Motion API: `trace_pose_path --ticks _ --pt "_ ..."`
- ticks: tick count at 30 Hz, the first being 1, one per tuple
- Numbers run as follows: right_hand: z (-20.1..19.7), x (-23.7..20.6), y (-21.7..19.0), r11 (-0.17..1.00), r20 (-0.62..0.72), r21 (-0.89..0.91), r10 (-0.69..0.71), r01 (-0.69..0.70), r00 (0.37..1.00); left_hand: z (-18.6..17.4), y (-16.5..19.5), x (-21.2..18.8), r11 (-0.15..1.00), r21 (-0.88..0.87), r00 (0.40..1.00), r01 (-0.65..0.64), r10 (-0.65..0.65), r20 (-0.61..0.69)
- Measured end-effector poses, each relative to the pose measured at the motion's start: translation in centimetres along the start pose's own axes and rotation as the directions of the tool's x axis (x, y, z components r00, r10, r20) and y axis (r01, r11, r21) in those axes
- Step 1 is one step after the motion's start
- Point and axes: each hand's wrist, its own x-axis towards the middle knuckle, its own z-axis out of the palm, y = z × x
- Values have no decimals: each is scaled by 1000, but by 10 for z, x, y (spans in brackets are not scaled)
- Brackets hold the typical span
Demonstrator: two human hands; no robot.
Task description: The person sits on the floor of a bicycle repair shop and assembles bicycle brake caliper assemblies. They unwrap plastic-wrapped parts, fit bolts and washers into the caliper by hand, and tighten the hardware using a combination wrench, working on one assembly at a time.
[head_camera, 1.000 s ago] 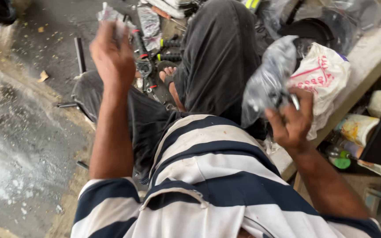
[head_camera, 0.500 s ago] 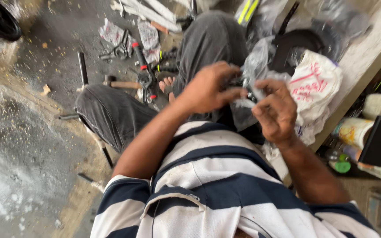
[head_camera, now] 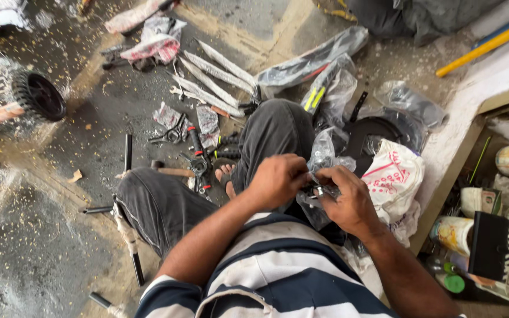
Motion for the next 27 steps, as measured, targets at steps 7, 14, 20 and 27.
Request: trace_pose_path --ticks 7,14,20,27 --pt "-27 9 10 998 176 44 -47 40 983 14 14 -3 984 173 998 50 -42 -46" --pt "-21 17 8 993 86 104 50 -59 995 12 15 -3 974 218 994 -64 81 -72" --pt "-45 27 -11 999 150 -31 -18 23 988 -5 43 -5 928 294 956 -231 273 -107" --pt "-39 31 -29 967 57 -104 -229 233 972 -28 52 -3 906 393 972 -157 213 -102"
